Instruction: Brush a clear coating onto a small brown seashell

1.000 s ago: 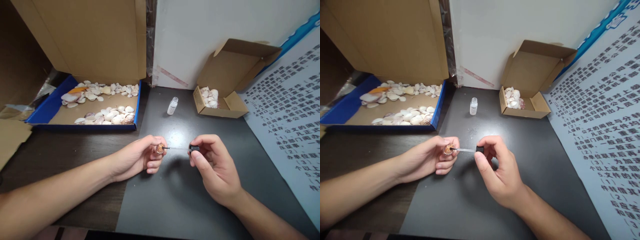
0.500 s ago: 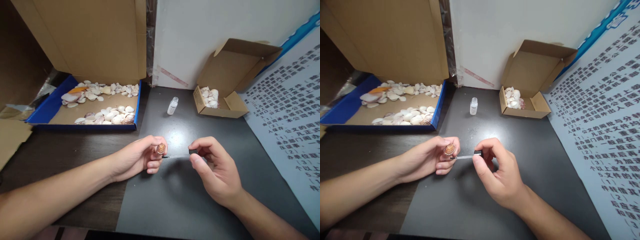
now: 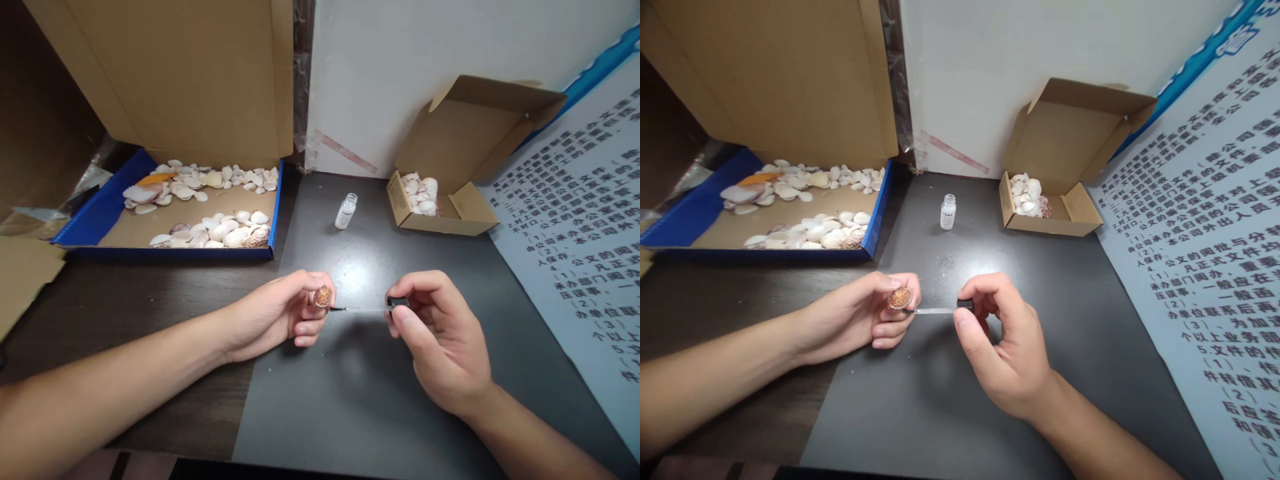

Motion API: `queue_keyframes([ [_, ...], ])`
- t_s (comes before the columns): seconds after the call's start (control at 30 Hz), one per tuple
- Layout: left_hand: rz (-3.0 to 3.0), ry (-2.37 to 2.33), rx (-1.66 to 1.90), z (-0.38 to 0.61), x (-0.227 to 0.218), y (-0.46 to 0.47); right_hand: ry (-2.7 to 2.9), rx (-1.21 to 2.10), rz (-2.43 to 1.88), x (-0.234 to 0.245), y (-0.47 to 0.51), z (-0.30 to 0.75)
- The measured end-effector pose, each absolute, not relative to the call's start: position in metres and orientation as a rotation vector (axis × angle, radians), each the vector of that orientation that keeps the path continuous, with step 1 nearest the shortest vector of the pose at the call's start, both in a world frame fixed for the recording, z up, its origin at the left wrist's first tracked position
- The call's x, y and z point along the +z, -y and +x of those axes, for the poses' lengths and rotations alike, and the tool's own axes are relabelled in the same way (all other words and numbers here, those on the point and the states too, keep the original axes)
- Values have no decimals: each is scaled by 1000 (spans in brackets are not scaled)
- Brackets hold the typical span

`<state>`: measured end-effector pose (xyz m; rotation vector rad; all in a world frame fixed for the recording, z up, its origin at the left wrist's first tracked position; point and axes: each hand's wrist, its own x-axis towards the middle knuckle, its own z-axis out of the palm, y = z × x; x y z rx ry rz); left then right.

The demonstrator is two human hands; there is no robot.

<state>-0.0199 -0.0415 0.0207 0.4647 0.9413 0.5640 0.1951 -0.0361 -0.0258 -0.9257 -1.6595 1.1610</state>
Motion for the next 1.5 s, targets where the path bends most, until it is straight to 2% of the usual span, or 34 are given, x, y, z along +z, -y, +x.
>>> queue_keyframes([
  [1.5, 417, -997, 564, -19, 24, 40, 1736, 1180, -914, -23, 34, 194],
])
